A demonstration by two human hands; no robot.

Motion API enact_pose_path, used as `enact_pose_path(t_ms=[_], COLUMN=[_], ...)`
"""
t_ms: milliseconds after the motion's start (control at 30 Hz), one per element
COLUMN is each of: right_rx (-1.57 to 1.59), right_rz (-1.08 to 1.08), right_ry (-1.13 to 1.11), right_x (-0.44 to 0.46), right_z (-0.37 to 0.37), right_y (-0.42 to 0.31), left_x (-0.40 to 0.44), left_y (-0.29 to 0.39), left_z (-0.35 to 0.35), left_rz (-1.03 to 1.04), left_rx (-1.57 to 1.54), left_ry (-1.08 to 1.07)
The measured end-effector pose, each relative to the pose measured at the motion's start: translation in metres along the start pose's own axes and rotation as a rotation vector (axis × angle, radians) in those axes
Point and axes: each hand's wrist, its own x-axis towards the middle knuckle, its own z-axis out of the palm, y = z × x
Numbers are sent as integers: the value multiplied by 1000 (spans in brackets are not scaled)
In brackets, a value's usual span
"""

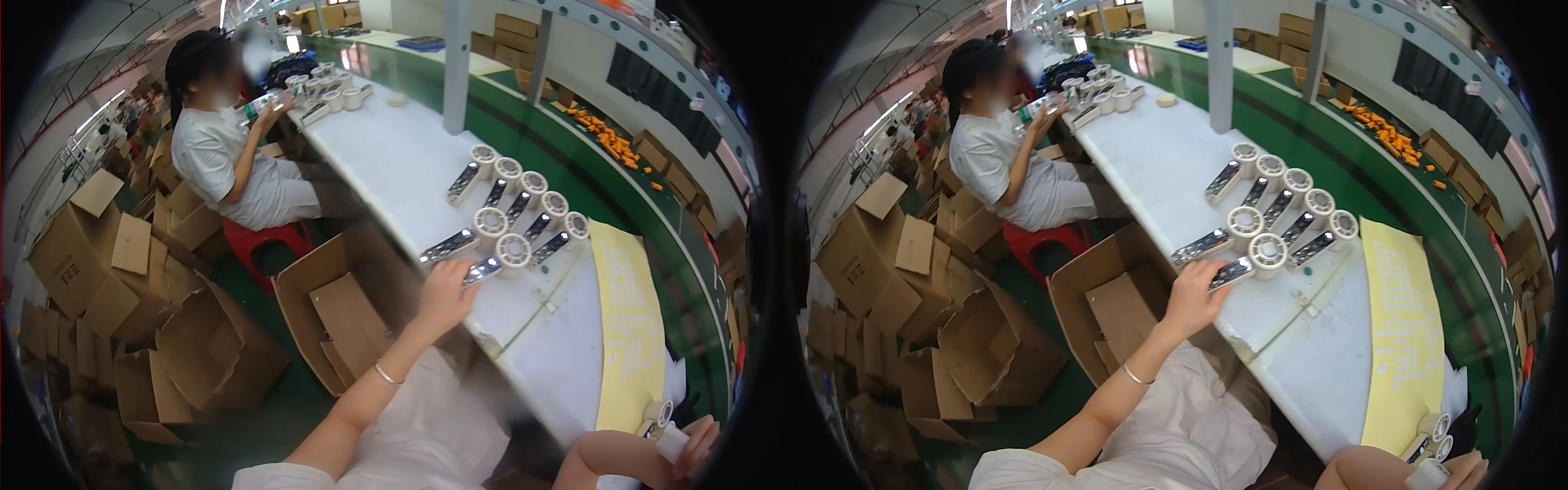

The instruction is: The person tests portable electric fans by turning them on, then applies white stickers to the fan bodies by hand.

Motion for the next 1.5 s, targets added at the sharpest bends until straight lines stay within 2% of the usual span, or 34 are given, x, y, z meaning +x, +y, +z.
enact_pose_path(t_ms=[33, 67, 300, 400, 500, 533, 633, 667, 767, 800, 900, 933, 1033, 1067, 1167, 1200, 1300, 1333, 1433, 1500], right_rx=[-75, 1, -261, -516, -1011, -1000, -201, -177, -547, -447, 16, -269, -262, -32, -349, -366, 3, 6, -264, -387], right_rz=[34, -17, 24, 95, 182, 184, 127, 180, 95, -12, 185, 220, 127, 60, 231, 48, 116, 127, -243, -135], right_ry=[6, -85, 39, 13, 54, 118, -122, -32, 132, 151, -113, 144, 142, 110, 285, 400, 13, -65, 468, 617], right_x=[1, 2, -7, -8, -8, -5, -2, 4, -7, 1, 10, 4, 4, 6, -4, -7, 1, 10, -3, 4], right_z=[2, 1, 28, 36, 56, 67, 56, 67, 74, 78, 51, 68, 59, 53, 47, 48, 8, 4, 8, 8], right_y=[2, 7, -10, -21, -35, -33, -22, -20, -21, -12, -20, -30, -25, -17, -31, -12, -2, 4, 46, 61], left_x=[0, -1, -3, -3, -4, -5, -4, -4, -4, -4, -2, -2, 0, 0, 1, 1, -1, -1, 5, 5], left_y=[0, -1, -5, -7, -8, -8, -7, -6, -4, -6, -3, -2, -2, -3, -2, -3, -2, -2, 0, -2], left_z=[0, 0, 2, 2, 3, 4, 3, 2, 2, 3, 2, 3, 1, 1, 0, 0, 5, 5, 0, 1], left_rz=[-7, -14, -18, -8, 2, 1, 8, 11, 23, 35, 40, 34, 27, 27, 28, 32, 2, 0, 53, 53], left_rx=[-20, -31, -35, -33, -25, -18, 5, 11, 17, 25, 41, 32, 26, 29, 39, 43, 15, 10, 27, 16], left_ry=[7, 13, 13, 8, 16, 16, 17, 17, 24, 32, 22, 18, 0, -5, -10, -3, 26, 25, 36, 27])
